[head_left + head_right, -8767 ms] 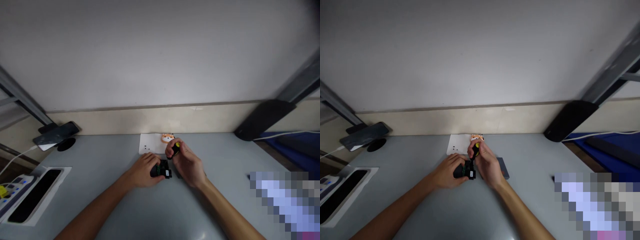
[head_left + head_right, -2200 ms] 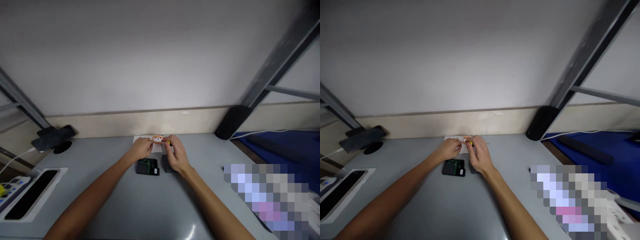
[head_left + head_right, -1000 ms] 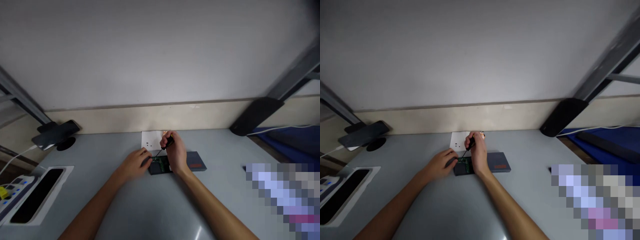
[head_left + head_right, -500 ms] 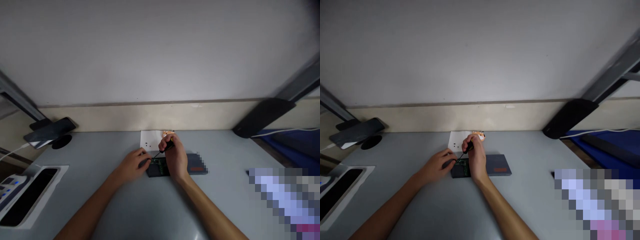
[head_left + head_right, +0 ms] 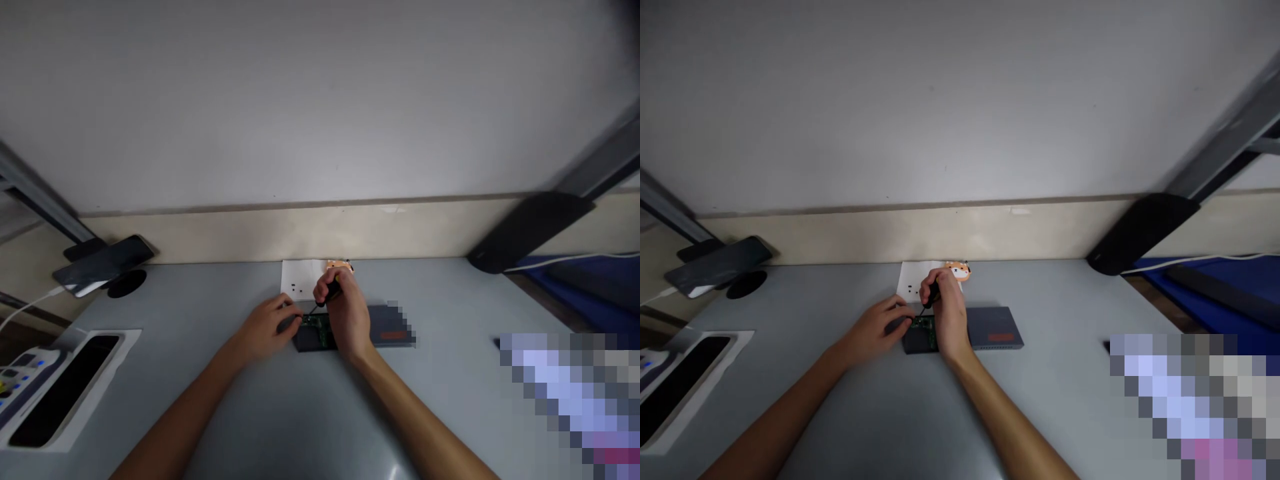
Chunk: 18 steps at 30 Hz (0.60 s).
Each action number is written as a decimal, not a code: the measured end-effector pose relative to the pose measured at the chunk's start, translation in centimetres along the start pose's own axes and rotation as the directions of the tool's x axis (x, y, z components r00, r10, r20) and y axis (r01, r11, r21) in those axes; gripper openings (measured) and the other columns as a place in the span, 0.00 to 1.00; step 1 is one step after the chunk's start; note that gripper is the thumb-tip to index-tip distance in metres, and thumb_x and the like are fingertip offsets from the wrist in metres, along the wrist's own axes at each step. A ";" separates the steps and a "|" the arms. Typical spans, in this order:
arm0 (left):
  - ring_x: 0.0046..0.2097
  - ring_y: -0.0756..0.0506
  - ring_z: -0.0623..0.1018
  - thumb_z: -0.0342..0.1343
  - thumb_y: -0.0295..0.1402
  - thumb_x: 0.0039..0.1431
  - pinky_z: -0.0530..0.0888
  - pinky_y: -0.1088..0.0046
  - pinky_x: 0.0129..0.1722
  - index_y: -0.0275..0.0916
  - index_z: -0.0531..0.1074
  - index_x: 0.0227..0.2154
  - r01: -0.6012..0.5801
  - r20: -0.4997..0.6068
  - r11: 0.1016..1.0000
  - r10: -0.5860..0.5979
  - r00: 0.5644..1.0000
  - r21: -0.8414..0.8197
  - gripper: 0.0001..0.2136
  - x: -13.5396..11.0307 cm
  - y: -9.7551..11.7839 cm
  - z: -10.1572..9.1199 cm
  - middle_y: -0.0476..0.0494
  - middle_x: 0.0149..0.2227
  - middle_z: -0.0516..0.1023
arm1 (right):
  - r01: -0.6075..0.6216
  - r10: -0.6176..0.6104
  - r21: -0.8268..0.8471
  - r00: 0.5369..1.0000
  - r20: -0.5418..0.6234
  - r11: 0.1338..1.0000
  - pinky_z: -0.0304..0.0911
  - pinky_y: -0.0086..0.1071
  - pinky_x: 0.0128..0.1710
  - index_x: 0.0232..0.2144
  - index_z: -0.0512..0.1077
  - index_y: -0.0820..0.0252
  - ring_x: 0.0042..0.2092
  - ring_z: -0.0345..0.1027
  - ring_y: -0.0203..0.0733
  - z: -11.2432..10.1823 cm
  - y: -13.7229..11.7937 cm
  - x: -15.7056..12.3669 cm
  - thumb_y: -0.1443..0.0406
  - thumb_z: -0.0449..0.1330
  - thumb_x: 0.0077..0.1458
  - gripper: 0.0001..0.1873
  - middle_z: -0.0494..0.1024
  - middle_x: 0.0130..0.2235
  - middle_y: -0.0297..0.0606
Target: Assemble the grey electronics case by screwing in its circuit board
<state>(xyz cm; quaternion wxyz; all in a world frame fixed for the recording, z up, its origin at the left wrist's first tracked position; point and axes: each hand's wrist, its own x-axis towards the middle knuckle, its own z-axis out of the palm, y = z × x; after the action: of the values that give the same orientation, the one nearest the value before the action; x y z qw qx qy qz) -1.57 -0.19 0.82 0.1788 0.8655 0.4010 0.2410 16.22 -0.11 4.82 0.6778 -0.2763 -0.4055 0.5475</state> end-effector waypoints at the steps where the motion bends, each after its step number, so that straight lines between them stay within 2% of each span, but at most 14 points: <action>1: 0.42 0.46 0.76 0.48 0.34 0.71 0.75 0.67 0.46 0.43 0.76 0.45 0.001 0.001 1.000 -0.001 1.000 0.000 0.11 0.0 0.0 0.0 0.43 0.45 0.74 | 0.011 -0.011 0.000 1.000 0.005 1.000 0.56 0.34 0.33 0.30 0.67 0.54 0.30 0.57 0.38 0.0 -0.1 -0.1 0.54 0.52 0.67 0.16 0.64 0.28 0.32; 6: 0.44 0.46 0.77 0.47 0.34 0.72 0.74 0.67 0.48 0.44 0.76 0.46 0.003 0.007 1.000 -0.003 1.000 -0.012 0.12 -0.1 -0.1 0.1 0.44 0.46 0.74 | 0.023 -0.022 -0.021 0.999 0.026 1.000 0.55 0.34 0.34 0.31 0.68 0.55 0.31 0.58 0.38 0.0 -0.1 -0.1 0.54 0.52 0.68 0.16 0.65 0.28 0.33; 11: 0.44 0.47 0.77 0.47 0.35 0.72 0.74 0.66 0.49 0.44 0.76 0.47 -0.011 0.002 1.000 0.011 1.000 -0.009 0.12 -0.2 -0.3 0.3 0.43 0.47 0.73 | 0.010 -0.006 -0.082 0.999 0.040 0.997 0.56 0.35 0.34 0.31 0.67 0.54 0.31 0.58 0.39 -0.3 0.2 0.1 0.51 0.52 0.68 0.18 0.65 0.28 0.33; 14: 0.43 0.47 0.77 0.47 0.35 0.72 0.75 0.66 0.48 0.44 0.76 0.47 -0.009 0.003 1.000 0.009 1.000 -0.009 0.12 -0.1 -0.2 0.3 0.43 0.46 0.74 | 0.013 -0.007 -0.076 0.997 0.078 0.997 0.56 0.35 0.36 0.37 0.67 0.51 0.31 0.58 0.40 -0.1 0.1 0.0 0.48 0.53 0.66 0.16 0.66 0.28 0.31; 18: 0.43 0.47 0.77 0.48 0.35 0.71 0.75 0.66 0.48 0.44 0.77 0.46 -0.011 -0.003 1.000 0.010 1.000 -0.018 0.12 0.0 -0.2 0.2 0.43 0.46 0.74 | 0.017 -0.014 -0.026 0.993 0.114 1.000 0.56 0.34 0.36 0.39 0.62 0.48 0.30 0.57 0.38 0.2 -0.2 -0.1 0.52 0.57 0.66 0.11 0.64 0.28 0.28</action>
<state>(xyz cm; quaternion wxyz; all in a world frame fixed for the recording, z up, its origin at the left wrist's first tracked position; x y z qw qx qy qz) -1.55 -0.16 0.53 0.1846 0.8657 0.3946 0.2466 16.16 -0.28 5.06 0.6543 -0.2504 -0.4528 0.5515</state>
